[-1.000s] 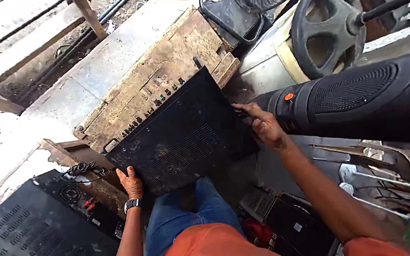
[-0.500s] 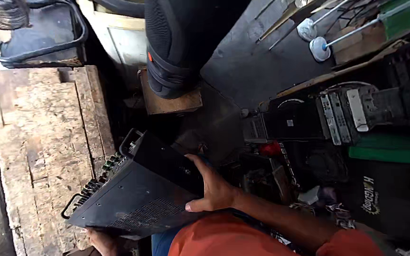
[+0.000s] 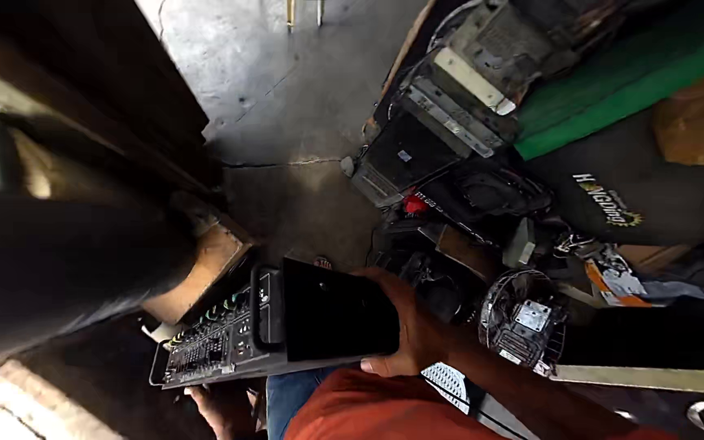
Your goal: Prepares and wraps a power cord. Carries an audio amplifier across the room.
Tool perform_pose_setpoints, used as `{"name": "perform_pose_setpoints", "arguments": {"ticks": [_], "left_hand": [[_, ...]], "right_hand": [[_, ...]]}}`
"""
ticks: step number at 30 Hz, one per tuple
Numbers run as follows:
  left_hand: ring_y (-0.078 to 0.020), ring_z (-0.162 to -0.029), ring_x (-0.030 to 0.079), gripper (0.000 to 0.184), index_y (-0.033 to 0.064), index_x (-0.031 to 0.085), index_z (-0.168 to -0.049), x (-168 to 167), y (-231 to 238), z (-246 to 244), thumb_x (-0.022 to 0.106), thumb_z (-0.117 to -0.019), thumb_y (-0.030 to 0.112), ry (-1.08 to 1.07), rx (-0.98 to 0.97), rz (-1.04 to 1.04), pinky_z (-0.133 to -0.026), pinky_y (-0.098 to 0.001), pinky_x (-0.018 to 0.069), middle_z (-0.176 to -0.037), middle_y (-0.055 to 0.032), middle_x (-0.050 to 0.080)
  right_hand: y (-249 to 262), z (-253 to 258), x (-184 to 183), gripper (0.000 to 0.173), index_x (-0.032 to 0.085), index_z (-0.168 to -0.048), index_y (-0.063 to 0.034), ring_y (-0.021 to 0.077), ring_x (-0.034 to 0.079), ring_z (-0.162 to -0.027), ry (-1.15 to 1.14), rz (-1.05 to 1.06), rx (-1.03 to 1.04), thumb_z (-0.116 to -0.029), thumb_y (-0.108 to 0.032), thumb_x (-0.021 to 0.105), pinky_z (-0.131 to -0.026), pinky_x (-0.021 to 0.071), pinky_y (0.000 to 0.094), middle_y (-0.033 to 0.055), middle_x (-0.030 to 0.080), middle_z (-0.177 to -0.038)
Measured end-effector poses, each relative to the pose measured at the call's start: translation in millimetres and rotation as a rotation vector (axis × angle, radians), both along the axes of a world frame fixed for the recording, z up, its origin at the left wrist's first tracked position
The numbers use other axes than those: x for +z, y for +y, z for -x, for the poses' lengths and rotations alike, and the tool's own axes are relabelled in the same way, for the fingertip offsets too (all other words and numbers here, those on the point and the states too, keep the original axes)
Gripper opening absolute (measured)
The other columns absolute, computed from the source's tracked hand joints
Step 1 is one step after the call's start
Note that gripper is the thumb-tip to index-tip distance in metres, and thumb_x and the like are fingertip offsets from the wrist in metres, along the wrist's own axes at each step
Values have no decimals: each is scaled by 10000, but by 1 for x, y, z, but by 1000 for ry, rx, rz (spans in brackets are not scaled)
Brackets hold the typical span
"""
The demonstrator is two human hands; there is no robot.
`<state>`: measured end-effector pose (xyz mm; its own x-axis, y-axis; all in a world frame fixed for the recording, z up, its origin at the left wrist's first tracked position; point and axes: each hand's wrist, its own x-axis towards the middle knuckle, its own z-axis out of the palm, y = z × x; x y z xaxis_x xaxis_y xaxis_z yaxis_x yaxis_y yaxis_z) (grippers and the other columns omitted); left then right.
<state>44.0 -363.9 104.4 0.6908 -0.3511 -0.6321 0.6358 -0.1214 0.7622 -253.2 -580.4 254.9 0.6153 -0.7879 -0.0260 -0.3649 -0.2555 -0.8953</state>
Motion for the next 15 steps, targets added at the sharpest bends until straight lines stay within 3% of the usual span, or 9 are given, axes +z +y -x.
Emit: {"name": "perform_pose_setpoints", "arguments": {"ticks": [3,5,7,9,11,13,15], "left_hand": [[-180,-1236,607,727,179,444,-1472,22,-77,12,180,-1030,693,-31,-92,156,-1004,-488,536,-1343,-45,626],[-170,-1274,598,711,208,433,-1485,34,-123,16,216,-1024,704,20,-87,263,-1029,-483,531,-1383,-21,618],[-249,-1345,545,701,163,388,-1528,46,-164,19,270,-1042,654,51,-66,394,-1079,-550,482,-1458,-102,556],[-211,-1299,577,690,172,424,-1495,60,-200,20,258,-1037,661,62,-71,428,-1052,-525,505,-1411,-69,593],[-205,-1161,660,624,149,541,-1390,66,-235,13,294,-1049,609,14,-41,418,-951,-515,565,-1265,-69,680],[-212,-1226,628,650,99,476,-1439,60,-269,0,219,-1070,569,-29,-125,525,-984,-497,553,-1321,-106,647],[-256,-1285,575,661,-54,332,-1476,88,-328,-2,95,-1106,440,-32,-149,628,-1034,-478,520,-1372,-216,568]], "right_hand": [[-33,39,12,1097,505,-1424,-24,171,595,-1242,-36,50,-103,-604,-663,854,-1081,514,380,117,635,-1315],[-51,56,21,1102,499,-1426,-27,169,596,-1237,-46,99,-160,-605,-673,850,-1080,509,371,116,638,-1308],[-70,64,29,1096,493,-1433,-42,165,595,-1230,-63,153,-193,-612,-679,841,-1081,502,364,111,641,-1296],[-95,63,36,1087,500,-1424,-48,171,595,-1215,-77,196,-211,-614,-691,834,-1070,498,363,113,642,-1285],[-123,55,43,1077,520,-1410,-52,182,603,-1203,-82,217,-228,-610,-703,830,-1056,511,373,111,648,-1272],[-154,43,49,1039,524,-1411,-78,188,605,-1179,-78,231,-236,-634,-706,811,-1033,511,388,99,651,-1257],[-190,27,52,999,530,-1411,-95,194,606,-1160,-72,246,-245,-660,-699,793,-1012,506,384,100,652,-1241]]}}
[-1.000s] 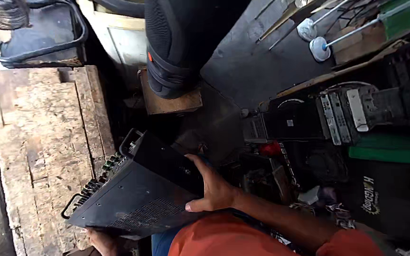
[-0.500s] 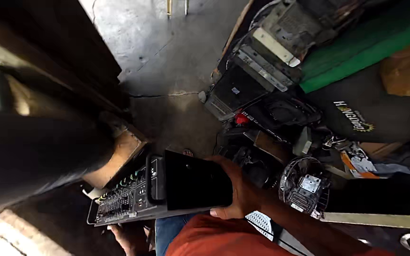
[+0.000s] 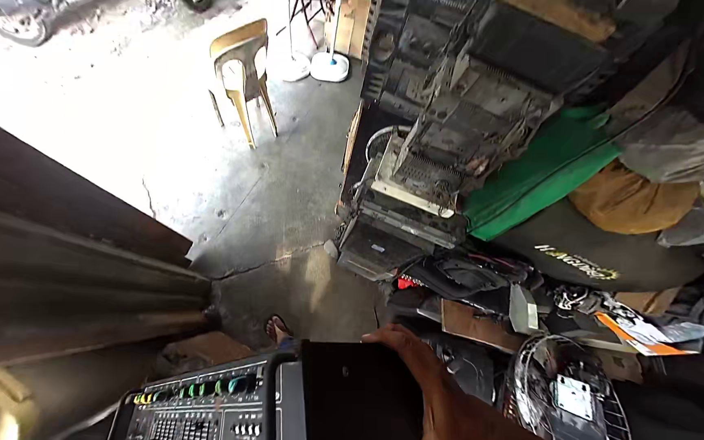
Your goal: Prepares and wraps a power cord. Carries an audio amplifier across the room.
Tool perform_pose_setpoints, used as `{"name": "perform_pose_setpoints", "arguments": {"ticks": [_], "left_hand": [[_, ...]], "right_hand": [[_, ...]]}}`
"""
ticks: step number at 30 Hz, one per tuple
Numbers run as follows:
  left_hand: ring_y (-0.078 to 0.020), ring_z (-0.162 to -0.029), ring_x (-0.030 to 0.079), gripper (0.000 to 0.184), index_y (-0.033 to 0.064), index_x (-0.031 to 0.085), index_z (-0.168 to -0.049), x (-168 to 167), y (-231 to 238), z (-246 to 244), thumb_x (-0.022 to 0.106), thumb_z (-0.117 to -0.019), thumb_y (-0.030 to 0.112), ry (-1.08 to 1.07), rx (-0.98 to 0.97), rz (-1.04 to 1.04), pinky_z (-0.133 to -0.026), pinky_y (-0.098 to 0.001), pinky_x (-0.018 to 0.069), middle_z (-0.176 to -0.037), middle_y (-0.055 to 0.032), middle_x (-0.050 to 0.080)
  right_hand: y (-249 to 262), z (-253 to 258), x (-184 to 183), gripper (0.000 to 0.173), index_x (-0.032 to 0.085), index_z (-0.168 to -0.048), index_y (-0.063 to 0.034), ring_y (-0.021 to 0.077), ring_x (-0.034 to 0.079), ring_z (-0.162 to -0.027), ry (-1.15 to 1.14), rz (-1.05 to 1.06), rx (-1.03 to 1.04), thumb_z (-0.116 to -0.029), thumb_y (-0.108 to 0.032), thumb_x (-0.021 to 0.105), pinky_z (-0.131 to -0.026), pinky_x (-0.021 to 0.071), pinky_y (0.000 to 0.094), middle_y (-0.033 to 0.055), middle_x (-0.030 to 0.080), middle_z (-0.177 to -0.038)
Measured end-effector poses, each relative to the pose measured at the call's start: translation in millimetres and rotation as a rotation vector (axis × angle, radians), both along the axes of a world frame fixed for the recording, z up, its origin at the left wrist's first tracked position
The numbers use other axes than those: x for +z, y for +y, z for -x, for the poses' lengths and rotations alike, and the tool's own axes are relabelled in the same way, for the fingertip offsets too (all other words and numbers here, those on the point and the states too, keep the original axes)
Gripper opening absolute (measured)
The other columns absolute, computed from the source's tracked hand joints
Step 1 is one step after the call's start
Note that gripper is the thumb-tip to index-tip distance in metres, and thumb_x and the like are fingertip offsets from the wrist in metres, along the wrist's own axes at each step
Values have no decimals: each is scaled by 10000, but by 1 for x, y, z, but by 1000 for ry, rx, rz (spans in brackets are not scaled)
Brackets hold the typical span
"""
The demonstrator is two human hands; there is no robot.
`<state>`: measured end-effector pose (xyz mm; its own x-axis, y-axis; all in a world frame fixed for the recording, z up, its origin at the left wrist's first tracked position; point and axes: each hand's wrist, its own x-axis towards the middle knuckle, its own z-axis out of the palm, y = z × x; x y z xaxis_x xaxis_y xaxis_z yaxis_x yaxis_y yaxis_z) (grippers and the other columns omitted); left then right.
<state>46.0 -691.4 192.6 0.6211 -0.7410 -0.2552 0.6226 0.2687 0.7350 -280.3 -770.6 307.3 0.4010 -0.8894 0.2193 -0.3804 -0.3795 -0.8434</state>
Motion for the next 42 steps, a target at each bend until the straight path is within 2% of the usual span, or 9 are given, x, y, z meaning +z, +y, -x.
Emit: {"name": "perform_pose_setpoints", "arguments": {"ticks": [1,3,8,13,17,20,33,36,42], "left_hand": [[-169,-1124,637,627,15,436,-1368,59,-56,7,25,-1101,406,190,159,-347,-949,-404,550,-1193,-123,634],[-102,-1075,635,591,68,428,-1348,98,-134,-3,-19,-1100,364,269,235,-630,-907,-332,559,-1154,-58,626],[-234,-1318,538,613,89,299,-1557,-57,-217,-100,165,-1103,479,-77,-19,-211,-1049,-471,502,-1472,-143,511],[-228,-1311,562,684,128,380,-1533,-55,-363,-137,173,-1075,591,-44,-167,-227,-1054,-501,503,-1453,-114,554],[-207,-1398,482,680,105,244,-1590,-24,-503,-137,130,-1091,554,-212,-377,-220,-1124,-467,458,-1545,-119,449],[-168,-1394,460,675,72,191,-1595,8,-610,-104,62,-1095,507,-274,-534,-192,-1143,-395,420,-1556,-125,411],[-177,-1348,532,701,181,258,-1592,-11,-990,-2,13,-1066,574,-217,-775,-275,-1071,-467,495,-1525,-62,501],[-213,-1407,448,646,161,238,-1601,27,-1072,53,21,-1093,497,-100,-801,-362,-1153,-497,387,-1567,-98,415],[-178,-1312,571,728,185,332,-1566,-47,-1250,116,69,-1053,629,-120,-1037,-191,-1065,-467,509,-1463,-37,573]], "right_hand": [[-20,-10,1,982,538,-1404,-98,198,606,-1145,3,17,-12,-665,-694,788,-995,505,378,105,653,-1225],[-62,-30,-1,993,526,-1412,-97,201,605,-1150,22,46,-29,-663,-693,790,-988,506,376,109,648,-1231],[-184,-89,-4,1008,539,-1410,-88,191,609,-1166,40,90,-111,-651,-692,810,-1001,515,392,101,655,-1257],[-277,-108,15,966,556,-1377,-82,199,625,-1138,67,139,-284,-662,-677,816,-995,527,374,115,671,-1213],[-354,-104,30,1025,549,-1382,-49,198,633,-1157,37,100,-440,-634,-689,833,-1017,533,402,138,671,-1233],[-420,-96,20,1044,524,-1399,-34,166,618,-1195,2,84,-546,-641,-676,842,-1043,522,369,136,658,-1265],[-708,-23,19,1087,480,-1453,-73,84,602,-1238,-110,13,-831,-607,-599,914,-1069,534,306,42,632,-1346],[-760,-5,34,1075,470,-1468,-102,87,594,-1254,-99,19,-907,-610,-552,935,-1079,528,312,28,619,-1370],[-899,32,20,1105,419,-1507,-98,41,565,-1275,-17,40,-1067,-637,-563,917,-1089,507,256,-10,593,-1402]]}}
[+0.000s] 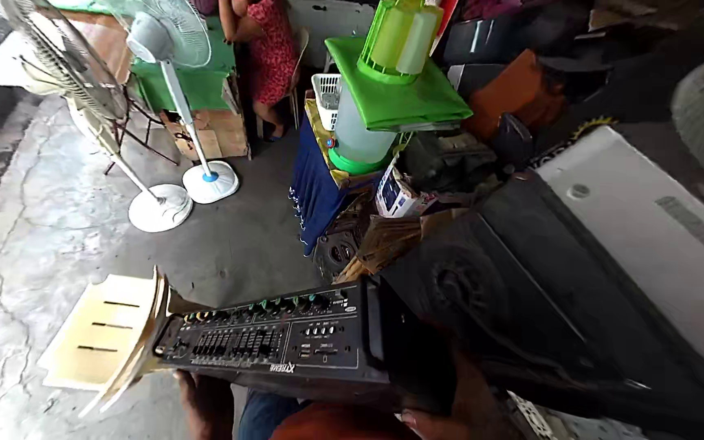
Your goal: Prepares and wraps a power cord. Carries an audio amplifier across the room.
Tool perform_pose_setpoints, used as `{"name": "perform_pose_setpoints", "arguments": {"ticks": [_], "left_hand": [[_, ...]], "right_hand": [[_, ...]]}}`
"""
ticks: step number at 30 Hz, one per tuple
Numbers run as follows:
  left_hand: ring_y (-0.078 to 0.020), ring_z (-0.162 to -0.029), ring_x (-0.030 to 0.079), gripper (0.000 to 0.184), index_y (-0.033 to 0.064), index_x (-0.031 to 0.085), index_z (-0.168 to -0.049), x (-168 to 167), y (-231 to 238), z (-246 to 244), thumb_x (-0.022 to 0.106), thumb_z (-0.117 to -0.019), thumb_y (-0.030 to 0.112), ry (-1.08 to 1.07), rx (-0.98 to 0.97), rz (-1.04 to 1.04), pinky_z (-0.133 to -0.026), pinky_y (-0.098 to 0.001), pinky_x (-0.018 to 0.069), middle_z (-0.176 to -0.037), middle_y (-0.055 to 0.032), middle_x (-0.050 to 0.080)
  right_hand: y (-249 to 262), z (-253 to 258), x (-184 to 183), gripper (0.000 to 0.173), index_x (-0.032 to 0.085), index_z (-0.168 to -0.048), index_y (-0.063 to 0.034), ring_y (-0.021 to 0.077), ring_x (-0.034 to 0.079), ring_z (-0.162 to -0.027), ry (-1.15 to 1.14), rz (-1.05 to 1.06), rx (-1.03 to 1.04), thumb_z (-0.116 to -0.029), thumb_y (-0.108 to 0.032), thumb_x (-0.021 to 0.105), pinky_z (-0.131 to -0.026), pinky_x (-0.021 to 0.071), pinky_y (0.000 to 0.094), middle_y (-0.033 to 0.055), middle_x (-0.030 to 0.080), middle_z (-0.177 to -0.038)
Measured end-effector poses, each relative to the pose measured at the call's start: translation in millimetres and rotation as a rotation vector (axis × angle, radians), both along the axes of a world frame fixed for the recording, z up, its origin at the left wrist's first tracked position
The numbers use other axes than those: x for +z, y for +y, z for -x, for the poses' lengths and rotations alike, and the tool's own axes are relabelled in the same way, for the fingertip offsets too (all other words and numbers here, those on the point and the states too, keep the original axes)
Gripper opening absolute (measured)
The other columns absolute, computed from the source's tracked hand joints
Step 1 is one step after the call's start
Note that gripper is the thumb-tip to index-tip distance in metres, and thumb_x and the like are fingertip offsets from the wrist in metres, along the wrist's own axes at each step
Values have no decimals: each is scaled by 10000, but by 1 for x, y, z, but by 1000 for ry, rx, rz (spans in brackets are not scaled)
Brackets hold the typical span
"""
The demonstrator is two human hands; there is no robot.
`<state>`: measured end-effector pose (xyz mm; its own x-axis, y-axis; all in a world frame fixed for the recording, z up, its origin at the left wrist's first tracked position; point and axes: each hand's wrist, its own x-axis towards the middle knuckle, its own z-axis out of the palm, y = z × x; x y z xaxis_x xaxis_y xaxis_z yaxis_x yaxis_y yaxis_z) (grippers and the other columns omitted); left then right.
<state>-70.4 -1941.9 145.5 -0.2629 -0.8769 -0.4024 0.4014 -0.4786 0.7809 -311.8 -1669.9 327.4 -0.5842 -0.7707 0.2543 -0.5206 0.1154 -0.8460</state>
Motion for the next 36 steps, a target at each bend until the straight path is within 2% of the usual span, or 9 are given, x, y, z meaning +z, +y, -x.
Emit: {"name": "perform_pose_setpoints", "arguments": {"ticks": [3,6,9,12,15,20,24,32,36], "left_hand": [[-169,-1283,584,707,167,345,-1551,-10,-101,50,93,-1063,612,0,-51,-8,-1041,-462,523,-1432,-44,589],[-179,-1285,581,691,165,347,-1550,-14,-191,96,101,-1071,598,-16,-133,-29,-1043,-476,518,-1441,-50,578],[-185,-1242,609,711,148,362,-1536,2,-266,140,96,-1064,609,-58,-234,-27,-1011,-479,540,-1397,-63,607],[-184,-1272,591,714,143,352,-1546,19,-338,190,88,-1067,602,-71,-304,6,-1037,-471,526,-1424,-65,590],[-184,-1277,588,702,150,362,-1542,19,-409,247,92,-1072,595,-99,-327,32,-1035,-475,524,-1428,-62,588],[-198,-1267,594,696,162,367,-1539,1,-521,345,77,-1072,589,-170,-355,50,-1013,-492,531,-1417,-70,593],[-203,-1225,624,706,182,387,-1536,-11,-607,431,104,-1063,622,-249,-399,25,-973,-500,553,-1386,-66,622],[-215,-1189,627,737,151,411,-1508,4,-733,639,67,-1059,624,-297,-503,3,-943,-508,551,-1363,-91,619],[-222,-1124,649,793,143,439,-1487,-1,-795,762,35,-1039,658,-309,-598,23,-889,-513,563,-1301,-110,649]], "right_hand": [[-86,18,-14,1104,437,-1501,-105,64,586,-1255,-5,19,-78,-617,-549,927,-1061,532,273,1,607,-1384],[-160,39,-12,1111,451,-1472,-45,63,597,-1236,21,3,-175,-611,-571,915,-1052,536,267,29,623,-1356],[-218,62,0,1127,449,-1461,-10,67,594,-1240,16,11,-260,-602,-577,910,-1061,528,264,50,626,-1348],[-274,93,5,1154,442,-1463,-7,56,588,-1247,7,22,-345,-586,-597,906,-1069,520,255,48,623,-1353],[-335,134,1,1134,436,-1463,-21,50,594,-1233,-15,35,-383,-606,-603,897,-1060,527,255,35,626,-1343],[-439,230,-39,1109,428,-1489,-95,41,577,-1264,-99,76,-422,-615,-584,905,-1077,520,263,-8,611,-1373],[-522,322,-54,1087,455,-1473,-81,39,584,-1248,-156,61,-436,-619,-586,902,-1066,526,263,-3,621,-1356],[-647,470,-22,1135,448,-1460,18,53,571,-1259,-63,-7,-558,-633,-630,877,-1079,502,259,77,612,-1364],[-715,549,-13,1094,473,-1423,35,65,601,-1224,-11,27,-639,-622,-572,906,-1053,529,251,73,633,-1325]]}}
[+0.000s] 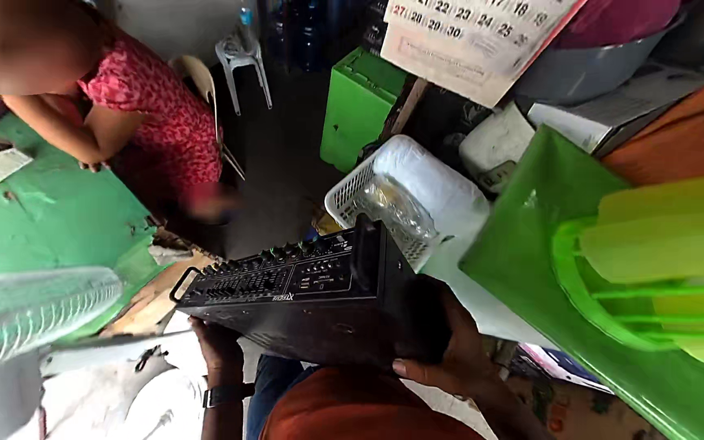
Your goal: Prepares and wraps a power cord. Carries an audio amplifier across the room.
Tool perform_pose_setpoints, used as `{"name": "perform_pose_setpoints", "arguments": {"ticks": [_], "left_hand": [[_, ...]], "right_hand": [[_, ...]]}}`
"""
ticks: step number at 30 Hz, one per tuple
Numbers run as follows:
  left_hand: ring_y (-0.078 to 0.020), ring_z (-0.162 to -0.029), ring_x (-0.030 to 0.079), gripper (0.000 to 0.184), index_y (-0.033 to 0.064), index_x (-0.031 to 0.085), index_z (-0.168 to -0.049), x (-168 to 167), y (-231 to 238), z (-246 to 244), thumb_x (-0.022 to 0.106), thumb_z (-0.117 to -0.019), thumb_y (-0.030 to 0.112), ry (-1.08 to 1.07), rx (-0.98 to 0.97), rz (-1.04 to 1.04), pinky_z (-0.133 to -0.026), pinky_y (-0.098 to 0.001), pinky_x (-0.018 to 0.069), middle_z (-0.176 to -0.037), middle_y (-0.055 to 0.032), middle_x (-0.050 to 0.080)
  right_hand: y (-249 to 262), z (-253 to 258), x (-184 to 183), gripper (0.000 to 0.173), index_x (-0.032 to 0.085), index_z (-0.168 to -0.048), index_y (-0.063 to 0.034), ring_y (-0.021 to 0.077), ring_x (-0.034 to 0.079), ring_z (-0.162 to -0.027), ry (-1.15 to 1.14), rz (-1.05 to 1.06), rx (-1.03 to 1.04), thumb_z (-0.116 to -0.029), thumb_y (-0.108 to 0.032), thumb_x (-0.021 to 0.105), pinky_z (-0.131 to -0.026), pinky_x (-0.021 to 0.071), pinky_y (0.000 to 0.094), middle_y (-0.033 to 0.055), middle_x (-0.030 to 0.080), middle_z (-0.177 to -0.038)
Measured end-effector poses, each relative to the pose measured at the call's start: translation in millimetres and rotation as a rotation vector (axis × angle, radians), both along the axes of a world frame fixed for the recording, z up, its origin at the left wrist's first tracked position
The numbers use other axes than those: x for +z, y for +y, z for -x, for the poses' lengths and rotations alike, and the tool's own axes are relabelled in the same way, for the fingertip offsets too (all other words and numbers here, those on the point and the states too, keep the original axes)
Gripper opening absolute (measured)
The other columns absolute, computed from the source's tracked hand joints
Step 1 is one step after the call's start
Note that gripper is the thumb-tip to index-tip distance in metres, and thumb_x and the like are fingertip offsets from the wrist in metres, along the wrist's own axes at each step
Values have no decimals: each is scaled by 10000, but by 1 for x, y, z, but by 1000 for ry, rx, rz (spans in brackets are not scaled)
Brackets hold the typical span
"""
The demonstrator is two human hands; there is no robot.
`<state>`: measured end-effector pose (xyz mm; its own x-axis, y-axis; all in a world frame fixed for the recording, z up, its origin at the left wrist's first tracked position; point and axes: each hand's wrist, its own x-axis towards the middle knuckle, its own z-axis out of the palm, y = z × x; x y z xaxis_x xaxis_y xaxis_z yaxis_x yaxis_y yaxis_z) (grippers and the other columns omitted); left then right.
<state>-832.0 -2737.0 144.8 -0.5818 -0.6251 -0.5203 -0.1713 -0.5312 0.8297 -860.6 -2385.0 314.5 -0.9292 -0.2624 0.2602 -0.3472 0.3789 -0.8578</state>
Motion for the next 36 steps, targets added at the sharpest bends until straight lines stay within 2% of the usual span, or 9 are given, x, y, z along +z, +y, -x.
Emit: {"name": "perform_pose_setpoints", "arguments": {"ticks": [4,8,12,16,21,24,27,30,36], "left_hand": [[-203,-1106,653,761,131,464,-1463,-11,-71,129,66,-1056,636,28,-77,0,-888,-490,569,-1268,-103,658],[-196,-1220,602,704,146,411,-1523,-10,-130,259,127,-1074,608,14,-125,37,-981,-486,533,-1396,-103,594],[-186,-1340,529,712,150,364,-1563,10,-160,366,80,-1078,588,42,-238,102,-1085,-464,475,-1509,-95,510],[-178,-1319,550,736,173,385,-1553,13,-183,463,80,-1061,627,48,-293,92,-1070,-466,490,-1483,-75,543],[-165,-1284,558,730,157,357,-1547,-17,-203,581,46,-1063,606,36,-323,95,-1044,-442,501,-1454,-74,548],[-252,-1366,502,683,98,274,-1579,-17,-211,648,69,-1091,531,32,-364,-20,-1087,-477,473,-1527,-162,458],[-287,-1424,444,641,67,258,-1592,9,-198,733,51,-1110,436,-141,-341,-94,-1146,-503,396,-1583,-188,396],[-319,-1290,532,735,64,286,-1569,-15,-204,793,64,-1078,563,-33,-437,-13,-1010,-567,475,-1499,-225,459],[-205,-1161,599,695,139,394,-1486,-29,-217,972,97,-1064,606,16,-409,-108,-925,-520,524,-1336,-96,593]], "right_hand": [[-78,78,-9,1134,463,-1413,71,38,608,-1199,8,-19,-139,-593,-569,916,-1030,534,228,78,644,-1308],[-151,146,-10,1141,454,-1422,60,41,609,-1210,-1,14,-278,-571,-525,939,-1032,537,228,75,640,-1320],[-192,220,-3,1153,468,-1413,48,37,613,-1192,-11,34,-401,-545,-549,937,-1013,539,217,82,645,-1301],[-210,311,-11,1180,458,-1423,65,44,603,-1215,-42,34,-454,-529,-540,936,-1035,523,223,104,641,-1322],[-217,448,-44,1202,448,-1448,58,53,577,-1267,-121,77,-438,-524,-525,949,-1087,491,245,122,621,-1368],[-218,532,-41,1233,474,-1445,48,105,598,-1252,-261,35,-446,-478,-549,953,-1076,504,295,145,633,-1351],[-218,605,-46,1214,486,-1440,17,106,599,-1246,-234,10,-435,-496,-601,934,-1071,515,303,125,635,-1344],[-218,679,-37,1225,492,-1449,9,109,599,-1250,-181,-44,-439,-500,-646,906,-1063,521,308,121,636,-1347],[-236,824,-14,1204,489,-1441,16,133,612,-1243,-110,-155,-495,-501,-589,937,-1074,518,323,138,643,-1332]]}}
